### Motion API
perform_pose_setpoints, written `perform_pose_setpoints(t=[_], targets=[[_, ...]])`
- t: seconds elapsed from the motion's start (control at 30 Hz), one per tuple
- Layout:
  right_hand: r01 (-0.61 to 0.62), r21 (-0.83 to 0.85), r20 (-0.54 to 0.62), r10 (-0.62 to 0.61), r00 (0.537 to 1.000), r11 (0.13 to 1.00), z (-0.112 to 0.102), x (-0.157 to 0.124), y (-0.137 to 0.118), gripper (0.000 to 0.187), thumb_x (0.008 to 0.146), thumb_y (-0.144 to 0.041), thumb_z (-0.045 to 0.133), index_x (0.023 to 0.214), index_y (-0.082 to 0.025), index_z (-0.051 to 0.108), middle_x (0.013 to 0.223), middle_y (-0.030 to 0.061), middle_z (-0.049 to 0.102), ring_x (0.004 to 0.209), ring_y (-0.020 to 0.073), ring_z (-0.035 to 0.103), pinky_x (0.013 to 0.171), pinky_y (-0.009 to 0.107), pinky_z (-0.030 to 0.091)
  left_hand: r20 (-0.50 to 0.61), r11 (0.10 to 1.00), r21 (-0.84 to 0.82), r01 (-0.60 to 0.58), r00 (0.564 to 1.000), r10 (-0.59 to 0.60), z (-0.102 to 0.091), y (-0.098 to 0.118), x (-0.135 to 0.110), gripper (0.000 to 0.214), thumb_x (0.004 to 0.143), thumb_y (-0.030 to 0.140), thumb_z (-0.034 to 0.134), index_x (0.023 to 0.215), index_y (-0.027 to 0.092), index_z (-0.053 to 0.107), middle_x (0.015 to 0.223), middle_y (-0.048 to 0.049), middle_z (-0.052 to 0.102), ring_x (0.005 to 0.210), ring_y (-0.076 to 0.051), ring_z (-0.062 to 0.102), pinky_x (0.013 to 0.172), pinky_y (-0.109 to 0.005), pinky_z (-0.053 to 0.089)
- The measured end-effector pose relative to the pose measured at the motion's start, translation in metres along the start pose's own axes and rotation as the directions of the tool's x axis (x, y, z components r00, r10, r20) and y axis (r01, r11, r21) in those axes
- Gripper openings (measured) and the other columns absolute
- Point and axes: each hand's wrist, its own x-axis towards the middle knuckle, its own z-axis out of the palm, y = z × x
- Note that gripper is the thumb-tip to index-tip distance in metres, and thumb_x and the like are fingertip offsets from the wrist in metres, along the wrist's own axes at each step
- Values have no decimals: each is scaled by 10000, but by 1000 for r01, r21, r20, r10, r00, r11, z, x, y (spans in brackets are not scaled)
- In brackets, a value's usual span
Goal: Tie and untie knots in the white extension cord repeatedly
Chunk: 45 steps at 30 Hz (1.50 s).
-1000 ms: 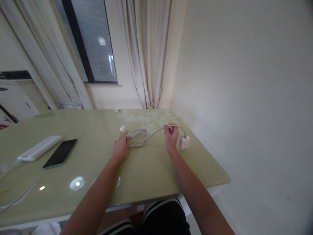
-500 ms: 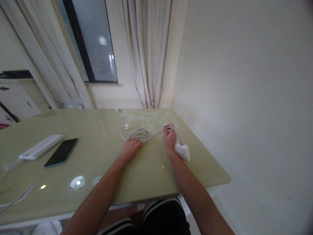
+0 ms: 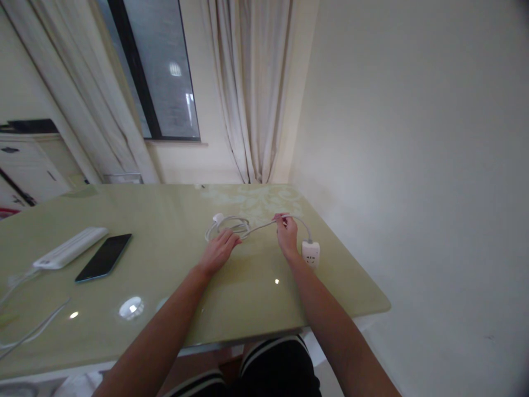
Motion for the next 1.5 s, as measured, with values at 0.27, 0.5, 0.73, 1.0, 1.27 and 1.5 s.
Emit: perform_pose_setpoints(t=[0.27,0.5,0.73,1.0,1.27,1.5], targets=[[-85,83,482,34,876,993,39,-45,-11,251,866,-417,707,752,-195,728,637,-11,599,569,123,483,512,234,349,1,988,-125,87,996,-88,5,13,1,393,1045,484,402,1007,201,671,993,-124,694,966,-246,669,811,-323,507],[-396,450,266,303,915,800,39,-31,-7,327,775,-492,774,892,-220,635,789,-28,654,513,74,479,499,211,434,4,921,-138,365,930,-368,13,8,0,331,1011,488,462,1023,205,632,856,-113,721,706,-244,665,574,-272,394],[-283,491,144,243,959,824,28,-18,-15,424,814,-620,721,819,-204,641,769,6,655,603,105,549,585,240,502,-81,915,-244,322,933,-350,5,5,3,356,1009,502,447,992,208,647,821,-102,728,754,-242,701,675,-306,482],[-4,107,391,-38,920,994,25,-37,-14,464,933,-568,617,646,-203,634,599,-30,500,601,118,439,587,234,354,-15,978,-201,53,998,-57,3,15,1,362,1033,483,439,945,212,660,845,-109,733,804,-237,709,772,-338,518],[-294,238,545,124,829,926,41,-47,-20,322,790,-479,784,959,-235,660,658,-72,536,553,97,416,492,203,316,-45,924,-225,310,944,-328,8,17,3,296,1021,461,460,1009,214,621,858,-99,729,713,-246,684,603,-295,423],[-418,453,401,239,884,787,37,-42,-24,513,613,-310,895,1062,-224,664,764,-51,628,585,78,500,525,203,395,-239,859,-264,439,833,-499,-8,12,6,238,1017,384,455,969,219,621,861,-60,722,767,-216,679,699,-292,465]])
